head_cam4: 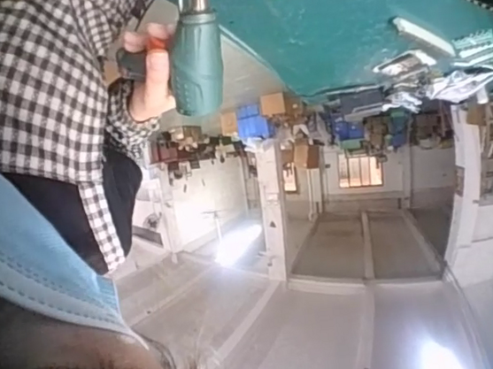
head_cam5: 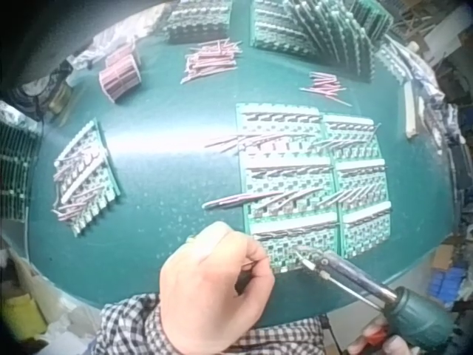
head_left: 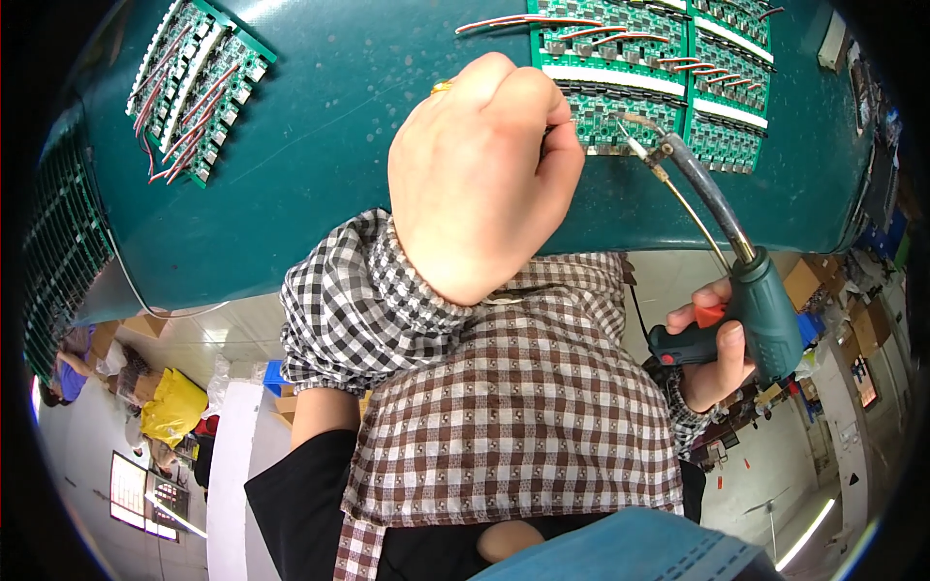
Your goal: The person positions wires onto circuit boards and solders them using a soldering gun.
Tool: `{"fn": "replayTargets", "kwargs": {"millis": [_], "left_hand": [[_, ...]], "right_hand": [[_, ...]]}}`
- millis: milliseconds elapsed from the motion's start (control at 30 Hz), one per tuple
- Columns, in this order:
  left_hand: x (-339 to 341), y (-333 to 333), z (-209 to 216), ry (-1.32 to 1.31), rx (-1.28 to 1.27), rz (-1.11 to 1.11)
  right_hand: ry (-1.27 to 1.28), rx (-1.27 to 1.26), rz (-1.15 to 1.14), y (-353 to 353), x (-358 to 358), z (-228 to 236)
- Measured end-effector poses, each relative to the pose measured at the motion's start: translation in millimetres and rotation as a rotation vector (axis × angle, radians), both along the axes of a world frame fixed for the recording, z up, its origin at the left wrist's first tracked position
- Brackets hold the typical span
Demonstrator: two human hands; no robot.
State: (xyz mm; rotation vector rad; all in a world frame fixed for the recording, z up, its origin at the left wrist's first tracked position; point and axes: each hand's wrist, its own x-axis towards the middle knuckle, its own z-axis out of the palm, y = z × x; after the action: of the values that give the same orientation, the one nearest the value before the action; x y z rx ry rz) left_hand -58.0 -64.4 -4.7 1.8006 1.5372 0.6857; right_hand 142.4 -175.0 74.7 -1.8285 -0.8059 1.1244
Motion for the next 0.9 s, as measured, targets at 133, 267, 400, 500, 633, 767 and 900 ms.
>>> {"fn": "replayTargets", "kwargs": {"millis": [133, 267, 400, 500, 633, 767, 900], "left_hand": [[-7, 2, 7, -0.026, -0.022, -0.055], [-33, 12, 24, -0.114, 0.054, -0.156], [-25, 48, 49, 0.061, 0.343, -0.114], [-10, 80, 48, 0.176, 0.351, -0.194], [-20, 98, 40, 0.267, 0.246, -0.229], [-20, 110, 46, 0.351, 0.205, -0.27], [-18, 122, 56, 0.411, 0.103, -0.343]], "right_hand": [[-0.029, 0.076, -0.007, 4, 4, -5], [0.043, 0.148, -0.077, 6, 15, -17], [0.284, 0.202, -0.133, 15, 38, -25], [0.485, 0.235, -0.106, 23, 54, -27], [0.53, 0.306, -0.189, 25, 47, -41], [0.595, 0.323, -0.209, 27, 56, -50], [0.679, 0.365, -0.21, 31, 71, -43]]}}
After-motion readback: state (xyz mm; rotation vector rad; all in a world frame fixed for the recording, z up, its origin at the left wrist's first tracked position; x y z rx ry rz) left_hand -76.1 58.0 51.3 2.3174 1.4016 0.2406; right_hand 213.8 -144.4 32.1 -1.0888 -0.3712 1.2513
